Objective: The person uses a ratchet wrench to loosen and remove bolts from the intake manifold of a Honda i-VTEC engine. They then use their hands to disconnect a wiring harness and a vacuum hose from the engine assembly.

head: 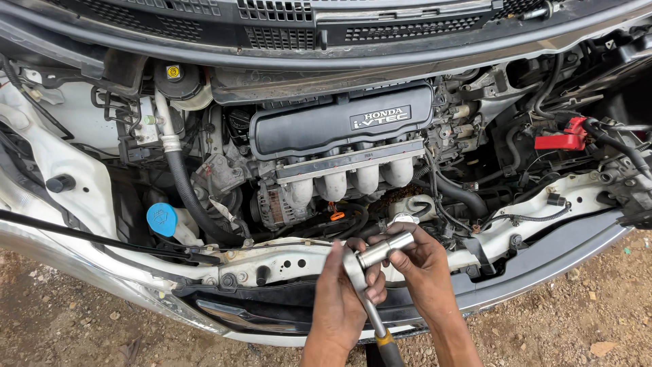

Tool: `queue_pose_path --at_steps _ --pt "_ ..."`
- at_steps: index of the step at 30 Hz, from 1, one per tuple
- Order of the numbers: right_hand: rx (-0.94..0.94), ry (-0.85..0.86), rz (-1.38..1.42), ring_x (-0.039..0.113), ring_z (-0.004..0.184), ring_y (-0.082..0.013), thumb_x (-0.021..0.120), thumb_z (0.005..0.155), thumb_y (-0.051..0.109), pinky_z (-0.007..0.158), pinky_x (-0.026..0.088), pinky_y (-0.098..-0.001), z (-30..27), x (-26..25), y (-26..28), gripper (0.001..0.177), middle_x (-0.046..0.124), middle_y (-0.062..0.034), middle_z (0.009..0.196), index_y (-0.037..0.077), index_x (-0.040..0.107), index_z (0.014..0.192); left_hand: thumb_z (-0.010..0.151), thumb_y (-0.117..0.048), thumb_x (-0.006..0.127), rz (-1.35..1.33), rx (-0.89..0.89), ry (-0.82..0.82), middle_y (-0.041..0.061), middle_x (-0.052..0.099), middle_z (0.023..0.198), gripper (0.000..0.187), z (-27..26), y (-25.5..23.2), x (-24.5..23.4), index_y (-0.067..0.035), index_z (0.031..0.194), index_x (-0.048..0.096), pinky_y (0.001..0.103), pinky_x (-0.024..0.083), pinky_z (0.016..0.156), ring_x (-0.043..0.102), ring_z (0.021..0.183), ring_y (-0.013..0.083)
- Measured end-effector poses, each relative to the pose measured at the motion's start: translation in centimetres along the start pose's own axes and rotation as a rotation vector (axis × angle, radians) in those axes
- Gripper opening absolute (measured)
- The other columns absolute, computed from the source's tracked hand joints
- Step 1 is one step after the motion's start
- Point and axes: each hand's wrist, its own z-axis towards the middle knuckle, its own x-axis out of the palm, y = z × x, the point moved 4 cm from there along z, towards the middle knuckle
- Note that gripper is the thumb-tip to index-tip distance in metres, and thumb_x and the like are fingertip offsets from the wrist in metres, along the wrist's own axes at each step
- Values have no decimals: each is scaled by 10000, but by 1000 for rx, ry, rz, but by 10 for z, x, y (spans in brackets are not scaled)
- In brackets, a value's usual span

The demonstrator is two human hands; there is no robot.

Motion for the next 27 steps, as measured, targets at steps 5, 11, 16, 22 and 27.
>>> queue_pose_path --at_steps 5,11,16,22,27 --pt "293 68 -557 683 1400 -215 636 991 189 1126 613 -344 -15 5 16 669 735 -150 1450 93 429 1620 947 -281 629 -112 97 -100 33 435 577 149 10 13 -8 -180 929 522 301 340 544 380 496 158" --pt "254 502 -1613 749 964 -373 691 943 701 711 571 -546 -56 -41 5 522 771 19 1105 378 602 1343 840 -252 660 -255 184 1 25 494 632 207 0 -25 -14 -76 936 608 376 418 730 453 563 164" --pt "252 721 -1852 780 807 -278 612 1022 583 759 639 -478 -4 6 67 393 801 10 943 360 611 1345 1080 -252 574 450 176 -147 97 579 747 255 8 -77 -43 -17 1126 661 427 548 891 617 767 234" --pt "-138 633 -1748 759 1011 -296 743 916 414 746 594 -504 17 52 100 463 763 75 1216 359 689 1373 1132 -437 462 957 322 -314 45 614 851 416 38 -124 -87 -76 1056 654 418 544 897 641 853 212" --pt "-628 368 -1088 835 968 -130 934 790 182 935 652 -265 -12 128 103 277 849 -33 1059 108 780 1008 1165 -444 340 1165 238 -251 49 611 936 430 54 -155 -86 -117 1077 606 538 474 895 624 902 237"
